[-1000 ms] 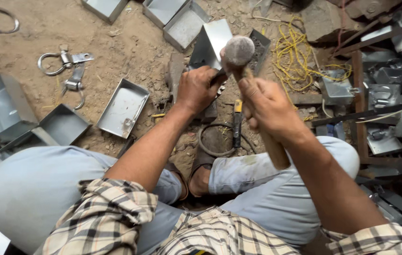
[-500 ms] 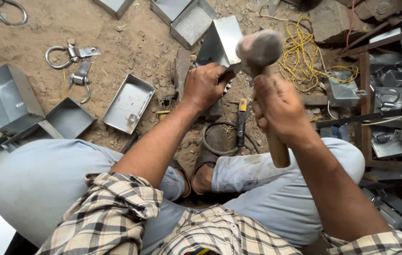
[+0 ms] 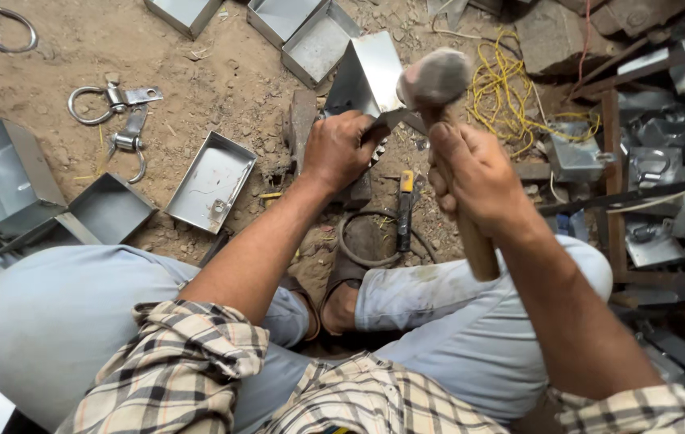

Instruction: The person assembles a metal box by hammering the sides, attaching a metal ring with a bracket using a wrench, and welding the components together using a welding torch.

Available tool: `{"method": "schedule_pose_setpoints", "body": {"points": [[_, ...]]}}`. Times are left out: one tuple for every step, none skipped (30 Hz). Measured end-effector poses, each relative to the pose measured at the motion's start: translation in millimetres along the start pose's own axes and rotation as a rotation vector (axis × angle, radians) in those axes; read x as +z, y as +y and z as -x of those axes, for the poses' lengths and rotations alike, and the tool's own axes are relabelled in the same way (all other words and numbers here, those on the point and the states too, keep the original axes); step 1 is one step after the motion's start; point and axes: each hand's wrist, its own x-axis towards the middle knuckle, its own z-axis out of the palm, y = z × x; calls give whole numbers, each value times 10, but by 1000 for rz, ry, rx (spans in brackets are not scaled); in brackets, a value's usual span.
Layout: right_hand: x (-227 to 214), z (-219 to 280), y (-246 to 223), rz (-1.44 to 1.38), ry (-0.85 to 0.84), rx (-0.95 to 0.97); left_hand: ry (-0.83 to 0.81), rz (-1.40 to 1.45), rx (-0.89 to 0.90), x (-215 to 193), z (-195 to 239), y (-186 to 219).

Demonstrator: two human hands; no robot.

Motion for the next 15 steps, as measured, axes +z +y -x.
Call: {"method": "schedule_pose_setpoints", "body": {"points": [[15,-1,21,-28,22,-38,1,-4,-2,-1,0,-19],[44,-42,38,-30,19,-40,13,-8,7,0,-4,-22],[69,-80,48,-15,-14,-52,21,-6,21,8,-14,0],[74,-98,45,0,-46,-64,18,-5,25,4,-6,23],[33,-107,13,-1,-42,-70,-23,6,-22,-12,-2,34],[-30,-107,-32,15,-17,-29,-64,17,-69,-27,-7,36],[-64,-92,-48,33,7,24,-68,21,-70,-23,11,42],[-51,-67,-38,33,9,30,-41,18,-43,-21,28,42],[-8,-41,-19,21,28,-1,-10,6,-16,-47,43,22],[25,-28,-7,8,47,-33,-11,2,-19,-70,47,9],[21,-26,-15,8,50,-29,40,-13,14,-70,31,27],[8,-39,-32,26,23,18,91,-27,47,-69,24,52],[-12,-75,-61,44,-1,53,95,-29,58,-78,-14,60],[-55,-90,-91,44,6,44,42,-12,14,-84,-42,63],[-116,-69,-104,48,9,-7,-18,11,-43,-62,-16,71]]}}
